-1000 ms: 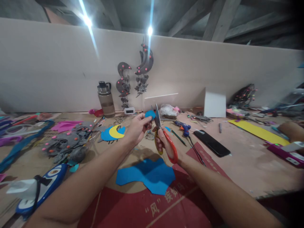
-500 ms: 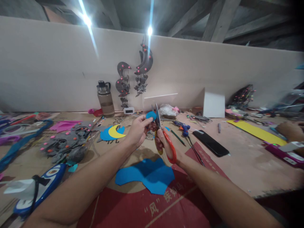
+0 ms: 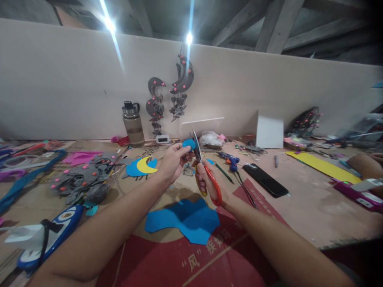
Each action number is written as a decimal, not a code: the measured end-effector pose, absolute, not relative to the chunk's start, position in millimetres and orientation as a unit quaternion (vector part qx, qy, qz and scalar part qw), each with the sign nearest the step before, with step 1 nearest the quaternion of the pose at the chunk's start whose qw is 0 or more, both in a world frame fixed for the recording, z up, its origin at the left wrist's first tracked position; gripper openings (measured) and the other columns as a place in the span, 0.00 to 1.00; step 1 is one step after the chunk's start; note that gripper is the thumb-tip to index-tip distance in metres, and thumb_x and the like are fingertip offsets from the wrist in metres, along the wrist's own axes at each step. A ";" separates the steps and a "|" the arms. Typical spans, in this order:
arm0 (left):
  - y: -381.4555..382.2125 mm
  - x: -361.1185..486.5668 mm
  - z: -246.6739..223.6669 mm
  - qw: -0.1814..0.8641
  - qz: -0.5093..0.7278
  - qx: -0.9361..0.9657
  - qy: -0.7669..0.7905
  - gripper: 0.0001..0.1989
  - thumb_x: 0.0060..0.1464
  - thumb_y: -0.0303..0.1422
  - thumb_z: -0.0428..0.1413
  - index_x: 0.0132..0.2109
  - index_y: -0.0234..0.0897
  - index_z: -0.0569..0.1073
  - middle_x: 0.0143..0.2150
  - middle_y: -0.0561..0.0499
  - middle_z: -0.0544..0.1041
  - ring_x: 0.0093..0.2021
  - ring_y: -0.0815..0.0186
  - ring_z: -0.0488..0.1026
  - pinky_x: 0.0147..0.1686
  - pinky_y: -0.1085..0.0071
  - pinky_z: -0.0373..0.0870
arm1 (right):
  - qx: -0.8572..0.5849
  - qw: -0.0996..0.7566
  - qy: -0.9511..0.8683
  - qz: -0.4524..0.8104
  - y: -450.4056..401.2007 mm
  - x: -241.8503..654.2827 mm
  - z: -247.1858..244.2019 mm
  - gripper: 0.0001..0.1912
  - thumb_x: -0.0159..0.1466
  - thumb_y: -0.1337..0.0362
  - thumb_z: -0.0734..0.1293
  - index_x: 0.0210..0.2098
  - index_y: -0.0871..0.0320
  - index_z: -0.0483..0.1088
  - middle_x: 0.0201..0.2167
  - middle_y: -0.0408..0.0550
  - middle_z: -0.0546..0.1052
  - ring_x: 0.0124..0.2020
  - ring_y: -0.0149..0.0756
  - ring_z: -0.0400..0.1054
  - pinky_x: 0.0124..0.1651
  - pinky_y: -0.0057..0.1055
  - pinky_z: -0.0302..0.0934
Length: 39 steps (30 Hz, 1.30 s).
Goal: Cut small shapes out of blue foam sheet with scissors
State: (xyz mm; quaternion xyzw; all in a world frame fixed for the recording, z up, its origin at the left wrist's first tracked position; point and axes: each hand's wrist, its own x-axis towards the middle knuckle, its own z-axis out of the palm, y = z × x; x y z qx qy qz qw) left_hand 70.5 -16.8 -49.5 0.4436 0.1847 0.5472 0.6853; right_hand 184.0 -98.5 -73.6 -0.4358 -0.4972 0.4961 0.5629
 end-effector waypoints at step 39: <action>-12.7 65.3 -46.4 0.670 0.558 0.451 0.190 0.09 0.44 0.29 0.64 0.29 0.35 0.69 0.28 0.53 0.73 0.29 0.71 0.71 0.30 0.73 0.64 | -0.465 0.536 -0.533 0.461 -100.1 184.0 -78.4 0.25 0.60 0.39 0.64 0.31 0.53 0.54 0.18 0.33 0.56 0.15 0.24 0.50 0.15 0.22 0.51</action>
